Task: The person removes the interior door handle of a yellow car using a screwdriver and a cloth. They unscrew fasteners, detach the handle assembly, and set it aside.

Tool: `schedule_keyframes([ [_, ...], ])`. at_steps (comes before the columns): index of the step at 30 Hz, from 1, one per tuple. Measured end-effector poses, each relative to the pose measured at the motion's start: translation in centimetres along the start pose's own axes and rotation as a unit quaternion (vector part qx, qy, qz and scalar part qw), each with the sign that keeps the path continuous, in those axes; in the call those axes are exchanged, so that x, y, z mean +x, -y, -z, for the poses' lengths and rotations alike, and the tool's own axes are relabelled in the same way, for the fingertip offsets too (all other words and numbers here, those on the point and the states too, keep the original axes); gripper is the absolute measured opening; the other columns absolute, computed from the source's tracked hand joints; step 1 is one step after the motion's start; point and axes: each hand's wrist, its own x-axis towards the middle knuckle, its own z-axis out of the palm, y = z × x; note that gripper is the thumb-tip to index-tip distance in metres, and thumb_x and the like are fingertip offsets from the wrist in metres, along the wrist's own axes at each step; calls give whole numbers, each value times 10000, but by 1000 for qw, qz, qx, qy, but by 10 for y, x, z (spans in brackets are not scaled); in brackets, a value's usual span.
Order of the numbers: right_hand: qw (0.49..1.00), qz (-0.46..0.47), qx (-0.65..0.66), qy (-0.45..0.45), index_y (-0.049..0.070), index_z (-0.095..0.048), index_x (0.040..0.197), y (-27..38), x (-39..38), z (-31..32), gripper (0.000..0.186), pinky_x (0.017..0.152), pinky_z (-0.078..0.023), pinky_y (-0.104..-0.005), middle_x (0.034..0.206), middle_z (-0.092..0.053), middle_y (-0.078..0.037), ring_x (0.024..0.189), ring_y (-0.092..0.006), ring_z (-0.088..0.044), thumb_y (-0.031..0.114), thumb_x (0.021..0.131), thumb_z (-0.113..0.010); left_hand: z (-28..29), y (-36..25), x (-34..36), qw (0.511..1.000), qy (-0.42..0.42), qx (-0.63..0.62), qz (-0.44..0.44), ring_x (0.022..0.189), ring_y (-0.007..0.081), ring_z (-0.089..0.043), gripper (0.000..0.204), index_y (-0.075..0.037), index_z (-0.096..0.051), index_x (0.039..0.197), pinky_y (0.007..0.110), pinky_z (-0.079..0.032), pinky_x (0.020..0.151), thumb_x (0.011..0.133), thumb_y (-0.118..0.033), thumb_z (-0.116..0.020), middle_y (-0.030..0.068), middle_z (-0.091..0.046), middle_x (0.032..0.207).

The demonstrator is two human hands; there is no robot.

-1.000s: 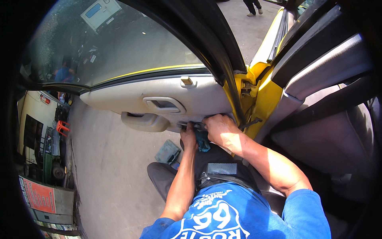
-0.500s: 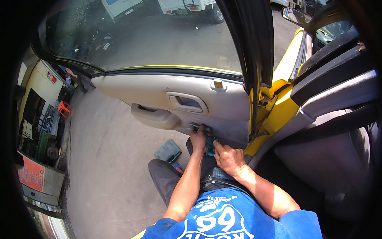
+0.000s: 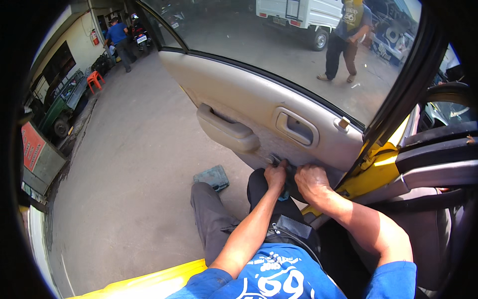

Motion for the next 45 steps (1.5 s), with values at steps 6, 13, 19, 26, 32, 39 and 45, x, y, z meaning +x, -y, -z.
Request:
schedule_keyframes([
  [6, 997, 48, 54, 26, 45, -780, 927, -23, 10, -5, 161, 730, -629, -434, 836, -769, -172, 814, -347, -779, 139, 895, -653, -4, 1, 1, 997, -3, -81, -10, 1045, 409, -734, 498, 131, -711, 1105, 435, -532, 935, 816, -267, -790, 300, -763, 1064],
  [13, 990, -27, 125, 56, 9, -791, 952, -13, 27, 13, 206, 779, -633, -457, 936, -773, -217, 894, -382, -778, 139, 915, -634, 2, -6, -4, 992, 19, -124, -27, 954, 304, -738, 436, 128, -710, 1095, 419, -547, 868, 818, -197, -797, 249, -773, 1011],
  [19, 979, -62, 154, 115, -32, -778, 978, -12, 33, 17, 258, 770, -634, -475, 1010, -761, -257, 918, -389, -779, 167, 913, -627, -2, 0, 1, 993, 13, -118, -26, 945, 316, -738, 439, 144, -700, 1109, 425, -551, 867, 827, -178, -794, 260, -768, 1022],
  [26, 969, -84, 219, 76, -5, -735, 1090, -5, -7, -10, 249, 789, -618, -482, 976, -771, -218, 914, -383, -778, 127, 916, -615, 7, -3, -4, 992, 29, -76, -96, 837, 250, -699, 331, 104, -699, 1031, 380, -540, 797, 849, -164, -771, 162, -766, 919],
  [32, 926, -158, 335, 67, 19, -705, 1170, -4, -33, -26, 274, 850, -593, -504, 991, -767, -247, 966, -428, -760, 109, 932, -601, 10, 5, 5, 979, 108, -167, -35, 825, 217, -662, 288, 104, -699, 1027, 359, -528, 773, 865, -127, -757, 101, -736, 964],
  [39, 906, -186, 380, 3, 21, -645, 1199, 7, -44, -57, 267, 804, -598, -525, 989, -747, -269, 885, -449, -755, 124, 958, -593, 14, 4, 7, 978, 134, -155, 30, 905, 228, -692, 309, 72, -661, 1125, 368, -553, 810, 898, -128, -724, 115, -724, 1037],
  [45, 831, -265, 489, 18, -28, -567, 1221, 54, -39, -81, 277, 822, -605, -555, 989, -719, -351, 915, -484, -747, 74, 966, -538, 8, 8, 4, 976, 130, -175, 7, 910, 239, -699, 326, 62, -667, 1180, 378, -556, 819, 936, -150, -706, 121, -729, 1048],
])
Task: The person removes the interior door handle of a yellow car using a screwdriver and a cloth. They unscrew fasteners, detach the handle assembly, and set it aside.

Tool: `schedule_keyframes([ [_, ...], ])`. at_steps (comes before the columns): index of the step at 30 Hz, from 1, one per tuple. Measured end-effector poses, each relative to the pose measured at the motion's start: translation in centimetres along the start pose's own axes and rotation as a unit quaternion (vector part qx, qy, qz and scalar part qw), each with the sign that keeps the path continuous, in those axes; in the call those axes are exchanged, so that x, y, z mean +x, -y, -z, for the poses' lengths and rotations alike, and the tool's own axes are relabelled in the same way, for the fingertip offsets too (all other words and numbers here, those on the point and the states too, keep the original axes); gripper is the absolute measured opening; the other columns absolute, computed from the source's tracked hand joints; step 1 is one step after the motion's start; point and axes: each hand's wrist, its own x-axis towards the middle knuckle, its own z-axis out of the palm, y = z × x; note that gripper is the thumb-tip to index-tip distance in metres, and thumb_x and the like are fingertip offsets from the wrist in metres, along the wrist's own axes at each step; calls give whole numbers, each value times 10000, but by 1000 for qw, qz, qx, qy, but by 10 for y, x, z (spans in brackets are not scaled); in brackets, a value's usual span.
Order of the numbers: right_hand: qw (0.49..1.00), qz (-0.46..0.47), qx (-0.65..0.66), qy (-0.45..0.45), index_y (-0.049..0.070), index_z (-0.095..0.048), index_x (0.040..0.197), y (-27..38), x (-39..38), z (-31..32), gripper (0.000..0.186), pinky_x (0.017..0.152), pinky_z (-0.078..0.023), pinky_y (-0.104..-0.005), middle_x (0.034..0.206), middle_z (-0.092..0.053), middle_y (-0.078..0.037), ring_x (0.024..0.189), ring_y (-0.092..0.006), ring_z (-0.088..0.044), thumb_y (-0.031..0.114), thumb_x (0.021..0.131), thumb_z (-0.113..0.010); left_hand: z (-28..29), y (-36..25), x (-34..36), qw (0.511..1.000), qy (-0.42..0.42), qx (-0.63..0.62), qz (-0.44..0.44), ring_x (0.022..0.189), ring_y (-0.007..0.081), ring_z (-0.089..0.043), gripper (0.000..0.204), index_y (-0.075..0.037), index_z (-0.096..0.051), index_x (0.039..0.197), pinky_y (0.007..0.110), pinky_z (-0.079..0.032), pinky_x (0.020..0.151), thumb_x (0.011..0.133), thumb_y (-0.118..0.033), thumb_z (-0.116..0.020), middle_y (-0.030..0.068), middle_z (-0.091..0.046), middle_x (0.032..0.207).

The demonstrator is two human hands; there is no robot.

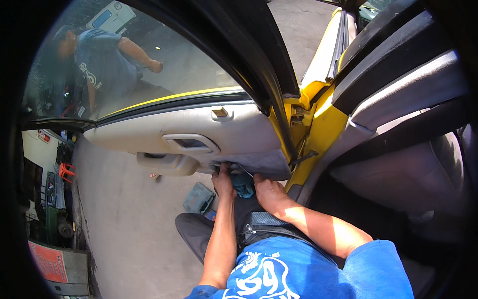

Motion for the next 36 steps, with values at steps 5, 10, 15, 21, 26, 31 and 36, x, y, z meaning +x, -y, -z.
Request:
schedule_keyframes([
  [5, 998, -33, 47, -4, -50, -565, 1233, 9, 3, -9, 302, 848, -592, -569, 962, -724, -347, 941, -498, -739, 29, 947, -511, 0, 2, 4, 1000, -21, 3, -8, 909, 252, -703, 340, 69, -666, 1184, 370, -560, 810, 915, -132, -716, 125, -725, 1042],
  [10, 996, 60, -6, 70, -66, -633, 1184, -8, 20, 49, 273, 914, -576, -542, 1061, -736, -309, 1034, -484, -726, 110, 1016, -508, 0, -4, 10, 999, -18, -5, 29, 964, 233, -663, 355, 96, -654, 1144, 349, -526, 884, 830, -54, -726, 131, -709, 1101],
  [15, 981, 51, -27, 188, -84, -695, 1172, 2, 48, 78, 417, 973, -541, -528, 1139, -727, -315, 1107, -473, -700, 274, 1092, -497, -4, 0, 13, 999, -35, -15, -16, 864, 264, -672, 292, 96, -663, 1063, 400, -560, 769, 833, -78, -710, 149, -690, 990],
  [21, 967, -24, 24, 252, -83, -714, 1163, 4, 62, 81, 444, 988, -533, -506, 1192, -721, -302, 1134, -464, -693, 318, 1078, -544, -9, 6, 9, 998, -40, -27, -44, 889, 257, -663, 267, 90, -664, 1053, 398, -550, 796, 836, -64, -695, 133, -690, 992],
  [26, 988, 33, -27, 150, -48, -718, 1179, -1, 41, 65, 362, 969, -557, -506, 1175, -734, -273, 1121, -445, -708, 262, 1048, -587, -6, 0, 4, 999, -17, 16, -47, 910, 247, -659, 334, 92, -661, 1116, 384, -537, 849, 855, -109, -718, 125, -699, 1050],
  [31, 996, 15, 29, 78, -52, -713, 1132, 1, 20, 49, 324, 912, -569, -538, 1079, -738, -278, 1033, -457, -729, 230, 1053, -575, -2, -10, 5, 995, -38, 77, -41, 960, 213, -668, 356, 108, -685, 1144, 357, -521, 872, 860, -102, -728, 121, -732, 1093],
  [36, 987, 102, -69, 104, -43, -765, 1112, 6, 41, 73, 304, 930, -597, -482, 1126, -751, -271, 1081, -411, -743, 83, 949, -542, -10, -6, 9, 999, -36, -11, 0, 925, 226, -679, 312, 118, -690, 1090, 368, -532, 853, 859, -89, -716, 120, -733, 1077],
])
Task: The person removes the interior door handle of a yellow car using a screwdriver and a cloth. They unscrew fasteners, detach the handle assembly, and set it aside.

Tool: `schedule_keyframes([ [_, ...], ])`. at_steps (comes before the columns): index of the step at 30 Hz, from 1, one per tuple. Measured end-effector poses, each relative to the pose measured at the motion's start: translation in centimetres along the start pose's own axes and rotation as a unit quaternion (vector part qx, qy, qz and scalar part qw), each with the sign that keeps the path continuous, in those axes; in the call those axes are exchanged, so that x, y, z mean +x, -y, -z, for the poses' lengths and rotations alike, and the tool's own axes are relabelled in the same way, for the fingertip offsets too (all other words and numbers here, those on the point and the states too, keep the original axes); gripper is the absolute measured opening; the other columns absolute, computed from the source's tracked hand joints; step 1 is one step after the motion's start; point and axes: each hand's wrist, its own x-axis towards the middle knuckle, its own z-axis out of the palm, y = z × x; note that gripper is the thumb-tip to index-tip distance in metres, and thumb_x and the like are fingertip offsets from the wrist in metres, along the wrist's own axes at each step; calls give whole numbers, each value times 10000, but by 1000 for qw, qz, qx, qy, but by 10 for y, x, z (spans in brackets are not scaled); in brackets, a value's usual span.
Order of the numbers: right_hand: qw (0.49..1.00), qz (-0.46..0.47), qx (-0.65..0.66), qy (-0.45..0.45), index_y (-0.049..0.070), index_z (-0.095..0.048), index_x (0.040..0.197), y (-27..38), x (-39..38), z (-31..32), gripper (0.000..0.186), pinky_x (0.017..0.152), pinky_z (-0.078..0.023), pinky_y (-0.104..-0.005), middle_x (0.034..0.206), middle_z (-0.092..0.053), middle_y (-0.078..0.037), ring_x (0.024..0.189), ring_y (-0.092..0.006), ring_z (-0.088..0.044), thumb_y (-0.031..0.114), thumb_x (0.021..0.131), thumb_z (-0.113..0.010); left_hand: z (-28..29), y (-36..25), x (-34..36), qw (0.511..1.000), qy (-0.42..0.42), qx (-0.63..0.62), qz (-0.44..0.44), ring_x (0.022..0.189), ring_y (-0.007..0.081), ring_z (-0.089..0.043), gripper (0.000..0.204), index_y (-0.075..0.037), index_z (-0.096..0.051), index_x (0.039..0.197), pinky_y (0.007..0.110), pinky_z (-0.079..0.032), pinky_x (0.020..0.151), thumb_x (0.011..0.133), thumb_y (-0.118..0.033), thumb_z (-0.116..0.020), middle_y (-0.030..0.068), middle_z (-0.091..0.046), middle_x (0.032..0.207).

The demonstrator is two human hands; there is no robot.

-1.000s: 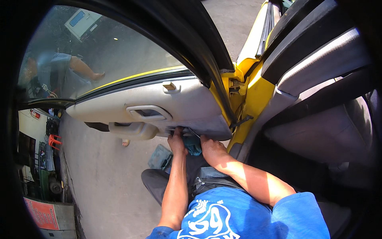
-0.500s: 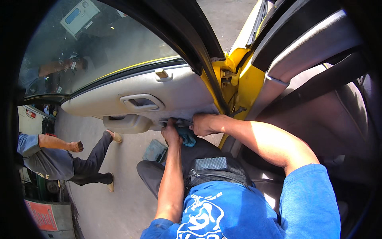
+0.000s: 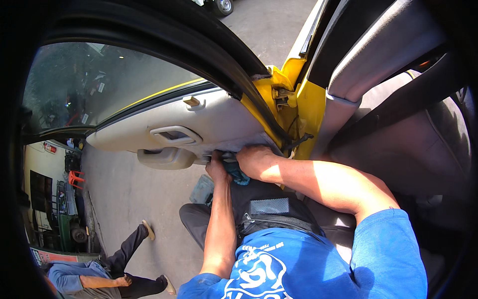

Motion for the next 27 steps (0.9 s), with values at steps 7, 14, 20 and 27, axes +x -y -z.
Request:
schedule_keyframes([
  [7, 992, -50, 10, 117, -71, -751, 1114, 4, 17, 14, 277, 891, -590, -478, 1140, -745, -282, 1083, -422, -733, 124, 957, -633, 0, 11, -3, 991, -26, 58, -121, 891, 204, -670, 234, 91, -702, 1056, 353, -528, 840, 869, -49, -706, 105, -743, 1021],
  [14, 998, -9, 30, 48, -50, -744, 1103, -6, 3, -3, 319, 908, -583, -500, 1101, -750, -269, 1047, -442, -733, 223, 1029, -597, 6, 3, -6, 988, 23, 65, -137, 978, 198, -675, 277, 80, -702, 1136, 341, -514, 909, 896, -53, -738, 111, -751, 1105],
  [20, 993, -39, 95, -58, -14, -682, 1237, 0, -18, -22, 325, 926, -574, -524, 1101, -740, -262, 1036, -441, -732, 214, 1040, -558, 27, -24, -5, 982, 127, 133, -43, 1013, 188, -655, 390, 64, -708, 1198, 339, -490, 959, 880, -143, -799, 84, -744, 1104],
  [27, 996, -53, 74, 2, -15, -721, 1154, 0, -22, -1, 309, 901, -581, -514, 1104, -738, -263, 1021, -433, -737, 222, 1012, -585, 34, -25, -5, 978, 144, 141, -46, 1042, 190, -674, 384, 62, -711, 1225, 339, -478, 999, 924, -157, -804, 104, -750, 1159],
])
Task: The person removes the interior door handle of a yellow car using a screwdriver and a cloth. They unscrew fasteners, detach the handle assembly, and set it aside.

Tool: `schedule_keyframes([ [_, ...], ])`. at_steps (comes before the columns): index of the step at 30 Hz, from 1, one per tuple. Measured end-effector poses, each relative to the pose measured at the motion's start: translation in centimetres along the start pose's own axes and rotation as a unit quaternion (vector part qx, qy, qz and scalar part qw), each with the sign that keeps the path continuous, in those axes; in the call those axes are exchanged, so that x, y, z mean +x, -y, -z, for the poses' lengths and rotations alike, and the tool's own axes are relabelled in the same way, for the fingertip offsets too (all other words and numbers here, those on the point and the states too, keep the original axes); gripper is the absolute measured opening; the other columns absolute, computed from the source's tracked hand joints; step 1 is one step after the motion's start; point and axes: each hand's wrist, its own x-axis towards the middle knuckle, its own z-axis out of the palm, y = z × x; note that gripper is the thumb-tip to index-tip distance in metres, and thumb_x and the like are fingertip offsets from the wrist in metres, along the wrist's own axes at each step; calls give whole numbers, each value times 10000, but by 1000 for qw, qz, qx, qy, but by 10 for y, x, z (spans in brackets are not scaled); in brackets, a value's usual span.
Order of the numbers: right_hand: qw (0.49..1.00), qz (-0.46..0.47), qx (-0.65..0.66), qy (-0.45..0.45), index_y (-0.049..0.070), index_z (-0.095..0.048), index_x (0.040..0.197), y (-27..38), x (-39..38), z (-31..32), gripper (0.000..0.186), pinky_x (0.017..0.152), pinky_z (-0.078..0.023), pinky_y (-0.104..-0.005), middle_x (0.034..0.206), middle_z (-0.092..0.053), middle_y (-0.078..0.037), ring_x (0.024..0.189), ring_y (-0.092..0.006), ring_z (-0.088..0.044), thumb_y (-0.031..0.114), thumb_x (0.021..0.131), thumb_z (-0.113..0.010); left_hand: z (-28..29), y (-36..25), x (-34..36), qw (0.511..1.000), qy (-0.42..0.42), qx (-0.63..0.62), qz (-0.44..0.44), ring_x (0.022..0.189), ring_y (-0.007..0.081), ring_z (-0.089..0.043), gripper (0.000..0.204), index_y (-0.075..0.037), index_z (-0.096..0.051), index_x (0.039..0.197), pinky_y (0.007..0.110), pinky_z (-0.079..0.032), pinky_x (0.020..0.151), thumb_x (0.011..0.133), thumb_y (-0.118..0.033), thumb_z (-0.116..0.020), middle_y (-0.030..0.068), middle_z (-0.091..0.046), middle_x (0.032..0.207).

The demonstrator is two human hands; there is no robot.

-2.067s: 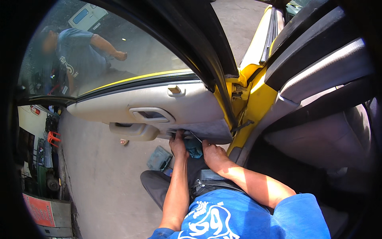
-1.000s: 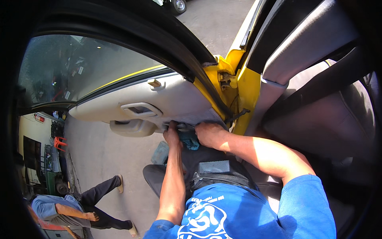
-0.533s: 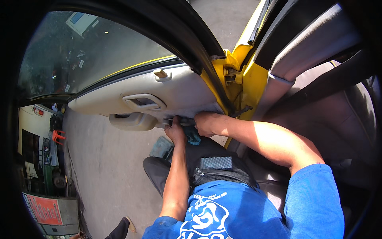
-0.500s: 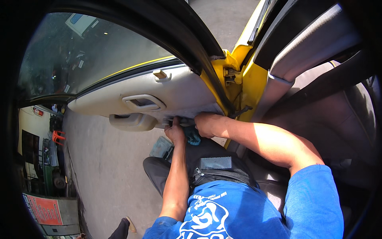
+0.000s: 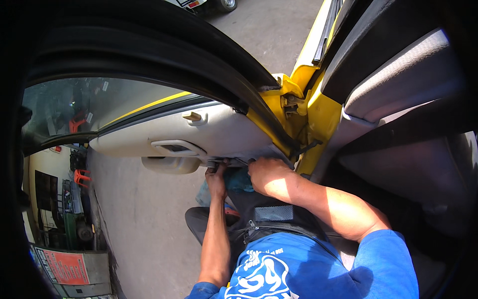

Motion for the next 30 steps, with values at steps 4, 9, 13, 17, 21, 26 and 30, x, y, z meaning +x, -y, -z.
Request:
schedule_keyframes([
  [4, 996, 46, 30, -65, -14, -730, 1104, -8, 6, -2, 288, 891, -582, -519, 1067, -742, -263, 1004, -427, -738, 217, 991, -601, 4, 0, 1, 999, -22, 32, 32, 1047, 184, -679, 366, 61, -709, 1230, 338, -486, 995, 973, -191, -776, 111, -752, 1158],
  [9, 990, 70, 65, -100, -14, -721, 1062, -14, 20, -19, 263, 899, -563, -519, 1023, -734, -266, 992, -434, -722, 211, 988, -606, 1, -6, -3, 998, -25, 63, 0, 1044, 172, -666, 382, 76, -701, 1219, 323, -486, 970, 1017, -246, -738, 123, -750, 1142],
  [13, 984, 102, 92, -117, -17, -709, 1082, -19, 25, -25, 250, 884, -552, -524, 1007, -726, -274, 971, -441, -711, 197, 993, -616, -8, -15, -11, 997, -9, 73, -30, 1055, 171, -657, 388, 94, -694, 1213, 317, -481, 972, 1028, -246, -727, 131, -751, 1145],
  [17, 985, 86, 98, -112, -15, -714, 1085, -19, 23, -26, 240, 878, -556, -518, 1004, -730, -266, 963, -428, -717, 188, 985, -632, -11, -21, -16, 989, 5, 137, -52, 1075, 173, -656, 334, 85, -690, 1217, 321, -484, 989, 1020, -182, -732, 129, -750, 1165],
  [21, 987, 74, 68, -126, 0, -722, 1086, -14, 17, -25, 237, 850, -567, -524, 992, -737, -254, 936, -424, -728, 198, 980, -646, -5, -14, -21, 988, 37, 137, -67, 1113, 173, -656, 316, 68, -676, 1263, 318, -490, 1001, 1013, -119, -722, 118, -746, 1189],
  [26, 987, 83, 23, -134, 16, -739, 1088, -10, 11, -18, 229, 803, -595, -512, 966, -747, -247, 899, -427, -736, 182, 958, -650, 4, 3, -20, 999, 39, -30, -23, 1116, 159, -664, 285, 43, -682, 1281, 305, -498, 994, 1009, -41, -677, 92, -748, 1192],
  [30, 987, 91, -48, -126, 13, -775, 1007, 4, 16, -8, 196, 806, -614, -474, 963, -767, -211, 917, -382, -758, 139, 909, -660, 4, 15, -18, 999, -2, -45, -3, 1050, 155, -662, 274, 37, -704, 1246, 315, -502, 958, 987, -48, -678, 72, -745, 1152],
])
